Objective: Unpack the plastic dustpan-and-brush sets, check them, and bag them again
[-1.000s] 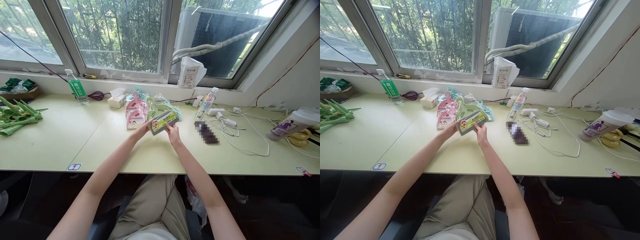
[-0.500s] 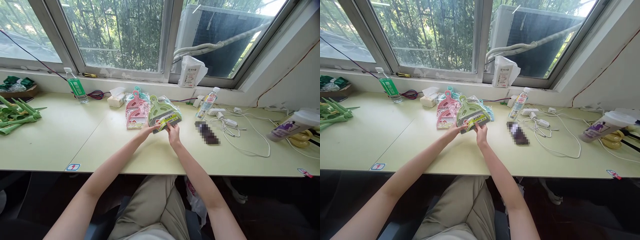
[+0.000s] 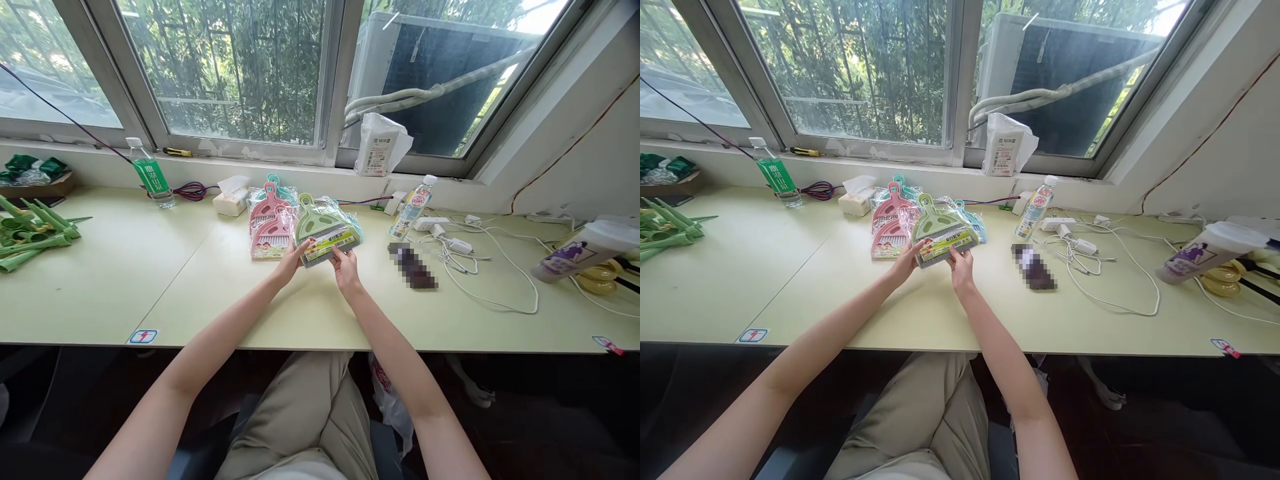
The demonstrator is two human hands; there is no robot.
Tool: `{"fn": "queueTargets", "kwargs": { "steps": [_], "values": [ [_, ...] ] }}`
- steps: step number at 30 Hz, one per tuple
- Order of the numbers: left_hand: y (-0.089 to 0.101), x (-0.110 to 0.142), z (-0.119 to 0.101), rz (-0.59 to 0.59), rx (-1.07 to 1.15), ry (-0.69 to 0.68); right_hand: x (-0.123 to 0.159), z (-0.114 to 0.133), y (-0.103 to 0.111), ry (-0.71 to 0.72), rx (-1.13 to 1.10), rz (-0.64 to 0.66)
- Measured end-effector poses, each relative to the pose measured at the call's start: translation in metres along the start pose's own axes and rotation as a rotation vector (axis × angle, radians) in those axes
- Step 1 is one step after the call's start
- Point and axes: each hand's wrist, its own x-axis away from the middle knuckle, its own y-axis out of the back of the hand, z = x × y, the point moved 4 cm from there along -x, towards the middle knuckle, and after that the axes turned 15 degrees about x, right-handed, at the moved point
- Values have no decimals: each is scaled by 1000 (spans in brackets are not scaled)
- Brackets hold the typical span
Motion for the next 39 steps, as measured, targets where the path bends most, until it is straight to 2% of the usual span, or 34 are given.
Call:
{"fn": "queueTargets", "kwargs": {
  "steps": [7, 10, 14, 22, 28, 39],
  "values": [
    [8, -4, 3, -12, -27, 31, -7, -2, 4, -60, 46, -8],
    [7, -3, 5, 10, -52, 51, -16, -2, 16, -97, 35, -99],
    [3, 0, 7, 110, -127, 50, -24, -1, 31, -129, 15, -216],
    [2, -2, 7, 234, -216, -50, -17, 0, 33, -158, 97, -232],
    [2, -2, 4, 281, -261, -56, -19, -3, 37, -209, 164, -220],
    [0, 0, -3, 258, -284, -68, -22, -1, 37, -246, 222, -161]
  ]
}}
